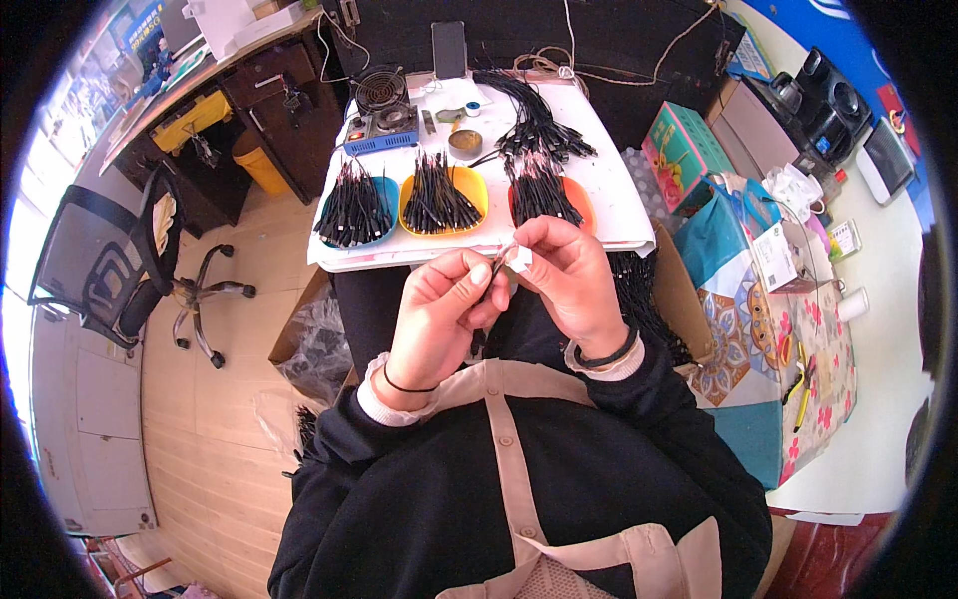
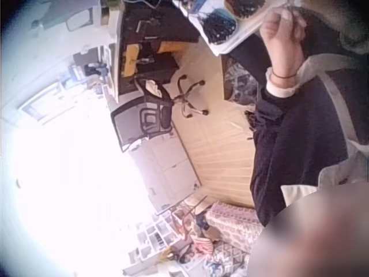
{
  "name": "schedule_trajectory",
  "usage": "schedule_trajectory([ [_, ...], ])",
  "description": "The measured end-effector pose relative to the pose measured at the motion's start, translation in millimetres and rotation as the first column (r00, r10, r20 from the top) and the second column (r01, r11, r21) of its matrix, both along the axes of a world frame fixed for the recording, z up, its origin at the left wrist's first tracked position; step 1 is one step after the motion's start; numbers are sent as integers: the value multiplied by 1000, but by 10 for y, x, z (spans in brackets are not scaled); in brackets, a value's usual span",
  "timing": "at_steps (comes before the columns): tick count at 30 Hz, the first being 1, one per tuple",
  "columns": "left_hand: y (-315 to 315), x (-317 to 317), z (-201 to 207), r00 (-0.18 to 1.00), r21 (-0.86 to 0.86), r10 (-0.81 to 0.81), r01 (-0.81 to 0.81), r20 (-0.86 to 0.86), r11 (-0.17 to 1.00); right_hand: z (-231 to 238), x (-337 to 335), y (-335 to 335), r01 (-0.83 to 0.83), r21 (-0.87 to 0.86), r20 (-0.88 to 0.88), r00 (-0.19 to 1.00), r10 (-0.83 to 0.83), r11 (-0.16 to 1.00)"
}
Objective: The person repeatedly picks up black wires from a tray, attaches a small white connector to the end of each wire, and places the finished unit into a blue basket. The process is continuous and repetitive throughout the clip.
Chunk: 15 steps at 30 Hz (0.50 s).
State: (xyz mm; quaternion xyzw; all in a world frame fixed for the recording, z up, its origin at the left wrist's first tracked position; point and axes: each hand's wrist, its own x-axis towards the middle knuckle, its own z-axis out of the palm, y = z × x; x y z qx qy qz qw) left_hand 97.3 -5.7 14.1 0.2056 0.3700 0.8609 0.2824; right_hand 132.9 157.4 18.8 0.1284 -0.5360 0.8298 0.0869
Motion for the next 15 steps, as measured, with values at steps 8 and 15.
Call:
schedule_trajectory([
  [8,14,-45,-107,1000,-9,17,-17,-14,1000,4,49,-69,369,375,-355,905,-236,850],
  [15,-21,-55,-78,996,-11,-82,82,45,997,-35,-8,-45,92,179,-137,988,-68,979],
])
